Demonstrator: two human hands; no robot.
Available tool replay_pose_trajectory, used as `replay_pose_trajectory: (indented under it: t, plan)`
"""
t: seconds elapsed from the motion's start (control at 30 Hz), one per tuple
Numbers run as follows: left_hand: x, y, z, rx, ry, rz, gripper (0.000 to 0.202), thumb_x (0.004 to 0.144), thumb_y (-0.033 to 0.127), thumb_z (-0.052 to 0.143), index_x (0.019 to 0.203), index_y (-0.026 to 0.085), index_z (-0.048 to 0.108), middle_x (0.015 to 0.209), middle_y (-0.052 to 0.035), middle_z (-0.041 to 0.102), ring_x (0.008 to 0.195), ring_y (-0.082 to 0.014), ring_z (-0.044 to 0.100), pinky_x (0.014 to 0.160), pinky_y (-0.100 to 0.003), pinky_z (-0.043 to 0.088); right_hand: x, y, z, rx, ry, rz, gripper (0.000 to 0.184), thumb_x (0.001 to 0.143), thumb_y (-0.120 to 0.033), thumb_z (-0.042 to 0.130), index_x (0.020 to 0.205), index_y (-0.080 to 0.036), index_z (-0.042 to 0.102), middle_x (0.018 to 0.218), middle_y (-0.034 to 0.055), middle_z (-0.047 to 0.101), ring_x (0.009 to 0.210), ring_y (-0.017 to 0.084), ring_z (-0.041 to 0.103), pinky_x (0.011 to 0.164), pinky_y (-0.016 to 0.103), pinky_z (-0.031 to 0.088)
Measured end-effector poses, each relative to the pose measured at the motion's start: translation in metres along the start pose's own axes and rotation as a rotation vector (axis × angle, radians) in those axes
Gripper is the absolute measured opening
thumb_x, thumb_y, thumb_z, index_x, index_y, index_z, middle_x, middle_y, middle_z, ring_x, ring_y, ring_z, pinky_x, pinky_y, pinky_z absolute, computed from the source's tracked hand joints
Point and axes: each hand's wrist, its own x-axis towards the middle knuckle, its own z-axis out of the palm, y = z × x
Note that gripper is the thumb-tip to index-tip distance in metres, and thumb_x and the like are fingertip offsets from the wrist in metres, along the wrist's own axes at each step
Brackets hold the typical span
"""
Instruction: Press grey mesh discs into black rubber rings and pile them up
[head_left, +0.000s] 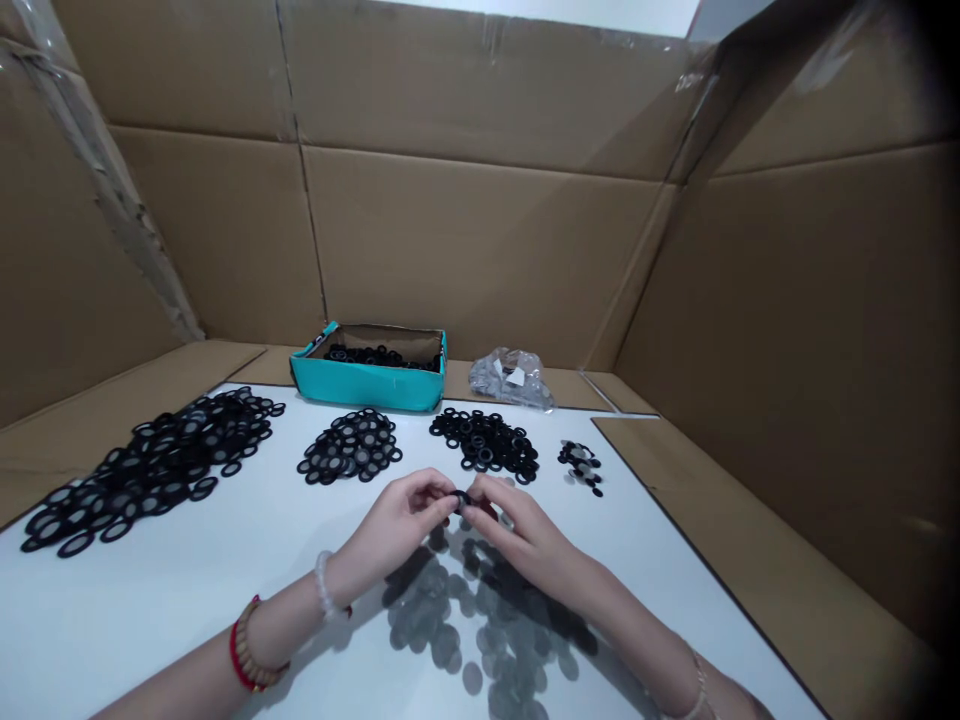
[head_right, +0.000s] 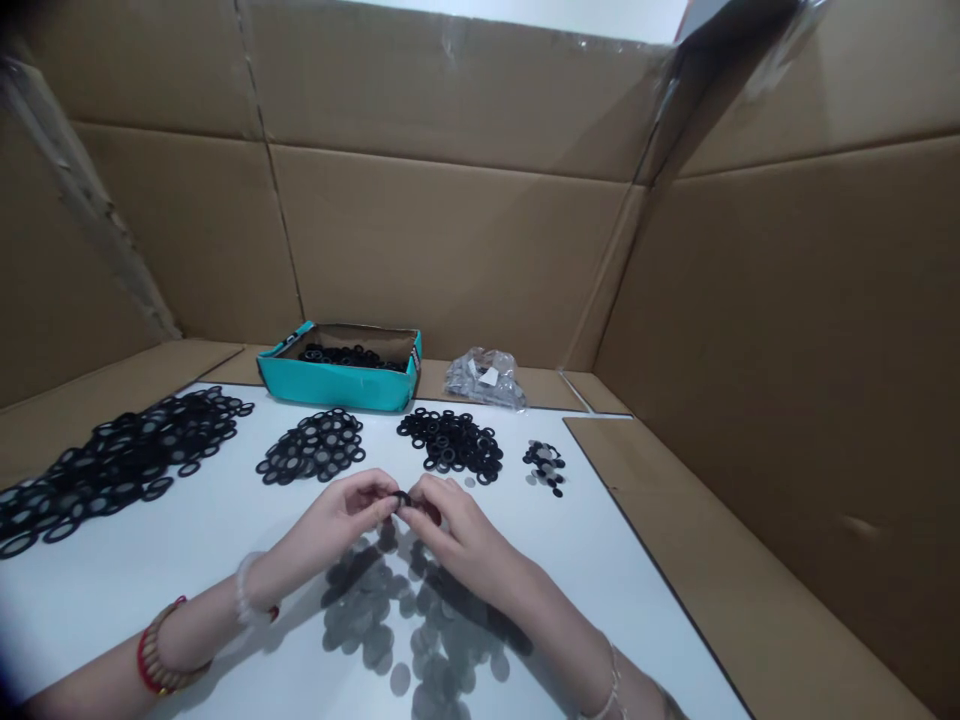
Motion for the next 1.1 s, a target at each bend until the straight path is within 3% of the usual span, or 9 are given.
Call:
replay_pose_trajectory:
  t: [0.17,0.37,0.5,0.57,0.7,0.83,0.97,1.1]
  plan:
    - [0.001,0.004,0.0,-0.041,-0.009,-0.063,0.015,0.081,0.029,0.053,0.083,0.015,0.058,0.073,-0.0011,0.056,0.068,-0.0143,0.053,0.062,-0.024,0.042,0.002,0.004,-0.002,0.107,-0.024,0.04,0.024,0.092,-0.03,0.04,0.071,-0.019,0.043,0.07,-0.0023,0.044,0.065,0.013,0.042,0.06,0.023,0.033]
    - [-0.003,0.003,0.005,0.254,0.151,0.124,0.011,0.081,0.02,0.051,0.075,0.017,0.059,0.077,-0.0022,0.057,0.075,-0.016,0.054,0.07,-0.026,0.042,0.001,0.001,0.006,0.035,0.102,0.02,0.024,0.088,-0.022,0.046,0.065,-0.019,0.038,0.065,-0.003,0.044,0.064,0.013,0.041,0.06,0.024,0.031]
    - [-0.004,0.002,0.007,0.305,0.23,0.155,0.01,0.081,0.019,0.051,0.074,0.017,0.058,0.078,-0.0028,0.058,0.077,-0.0174,0.055,0.072,-0.028,0.043,0.0,0.0,0.01,0.002,0.149,0.006,0.022,0.086,-0.018,0.046,0.065,-0.019,0.038,0.064,-0.0034,0.042,0.064,0.013,0.04,0.063,0.025,0.031]
    - [-0.004,0.001,0.007,0.235,0.211,0.119,0.011,0.081,0.022,0.051,0.075,0.017,0.058,0.078,-0.0028,0.058,0.076,-0.0173,0.055,0.071,-0.028,0.043,0.0,0.001,0.011,0.04,0.123,0.046,0.022,0.088,-0.022,0.045,0.067,-0.019,0.039,0.065,-0.003,0.042,0.064,0.013,0.04,0.061,0.025,0.032]
    - [-0.001,0.0,0.005,-0.045,0.031,-0.082,0.02,0.082,0.033,0.051,0.077,0.015,0.057,0.06,0.0015,0.054,0.055,-0.0128,0.052,0.055,-0.024,0.041,0.003,0.007,0.009,0.255,0.02,0.127,0.026,0.091,-0.034,0.041,0.069,-0.019,0.04,0.065,-0.0032,0.041,0.061,0.012,0.039,0.057,0.024,0.032]
    - [0.0,0.002,0.004,-0.177,0.038,-0.09,0.019,0.081,0.033,0.054,0.084,0.015,0.057,0.066,0.0014,0.055,0.059,-0.0124,0.053,0.057,-0.024,0.043,0.003,0.005,0.004,0.368,-0.064,0.124,0.029,0.091,-0.04,0.04,0.072,-0.018,0.044,0.068,-0.0026,0.042,0.063,0.012,0.04,0.058,0.023,0.033]
    - [0.0,0.0,0.004,-0.088,0.033,-0.001,0.014,0.079,0.029,0.055,0.084,0.016,0.059,0.077,-0.0011,0.059,0.071,-0.0145,0.056,0.065,-0.025,0.044,0.002,0.002,0.004,0.267,-0.039,0.115,0.03,0.091,-0.035,0.042,0.066,-0.018,0.041,0.065,-0.0034,0.041,0.063,0.012,0.04,0.059,0.023,0.031]
    - [-0.003,0.001,0.005,0.128,0.112,0.066,0.01,0.08,0.023,0.054,0.076,0.016,0.059,0.077,-0.0024,0.061,0.076,-0.0165,0.056,0.072,-0.026,0.044,0.001,0.004,0.01,0.138,0.074,0.043,0.031,0.088,-0.027,0.046,0.059,-0.018,0.036,0.061,-0.004,0.039,0.06,0.012,0.038,0.058,0.023,0.029]
